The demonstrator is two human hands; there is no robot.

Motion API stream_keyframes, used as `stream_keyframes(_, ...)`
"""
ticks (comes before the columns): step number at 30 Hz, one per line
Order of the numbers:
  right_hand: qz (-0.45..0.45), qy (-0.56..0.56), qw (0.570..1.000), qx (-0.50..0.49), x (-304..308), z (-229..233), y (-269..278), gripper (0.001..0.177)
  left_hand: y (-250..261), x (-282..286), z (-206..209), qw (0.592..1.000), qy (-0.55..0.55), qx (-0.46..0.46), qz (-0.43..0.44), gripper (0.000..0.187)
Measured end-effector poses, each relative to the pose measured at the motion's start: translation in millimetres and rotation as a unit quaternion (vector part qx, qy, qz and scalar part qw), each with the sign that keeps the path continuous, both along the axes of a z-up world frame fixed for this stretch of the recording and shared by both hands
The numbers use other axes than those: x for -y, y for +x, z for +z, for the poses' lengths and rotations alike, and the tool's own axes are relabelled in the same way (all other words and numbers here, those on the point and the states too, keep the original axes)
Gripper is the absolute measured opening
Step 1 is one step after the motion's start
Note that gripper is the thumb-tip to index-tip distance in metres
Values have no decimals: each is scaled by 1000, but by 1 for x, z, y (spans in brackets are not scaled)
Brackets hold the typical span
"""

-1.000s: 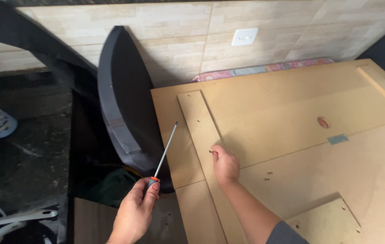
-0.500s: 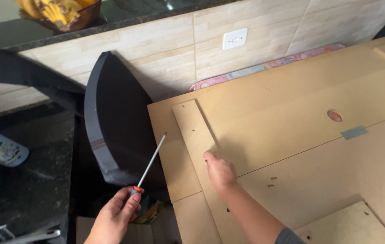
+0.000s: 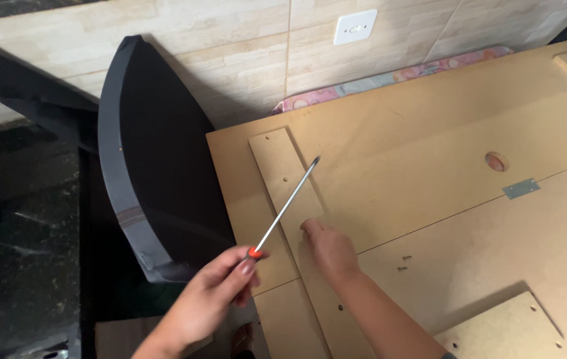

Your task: The person uses a screwdriver to fasten screws into pre-drilled holes on a wooden board, securing a narrow wooden strip to a larger panel. The person repeatedly picks up screws, aligns them, and turns the screwdriver to tighten them in place.

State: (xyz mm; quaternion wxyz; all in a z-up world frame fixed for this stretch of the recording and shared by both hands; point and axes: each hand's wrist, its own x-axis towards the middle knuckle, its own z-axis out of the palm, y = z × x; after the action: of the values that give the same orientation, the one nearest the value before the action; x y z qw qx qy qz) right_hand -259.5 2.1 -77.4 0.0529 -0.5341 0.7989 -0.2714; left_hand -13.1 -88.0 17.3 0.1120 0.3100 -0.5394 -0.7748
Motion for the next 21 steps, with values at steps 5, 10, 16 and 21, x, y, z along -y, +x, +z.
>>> stream_keyframes(5,-107,22,990,89,12,13,13,15,-38,17,63,986,-158,46,36,35)
stream_keyframes(10,-179,-19,970,164,13,13,21,14,-45,53,139,867,-481,134,13,41)
stream_keyframes(16,-185,-88,959,195,13,-2,22,16,-65,82,183,816,-524,241,-14,37)
stream_keyframes(21,-194,-108,957,188,13,-15,24,21,-79,85,182,863,-450,230,-19,41)
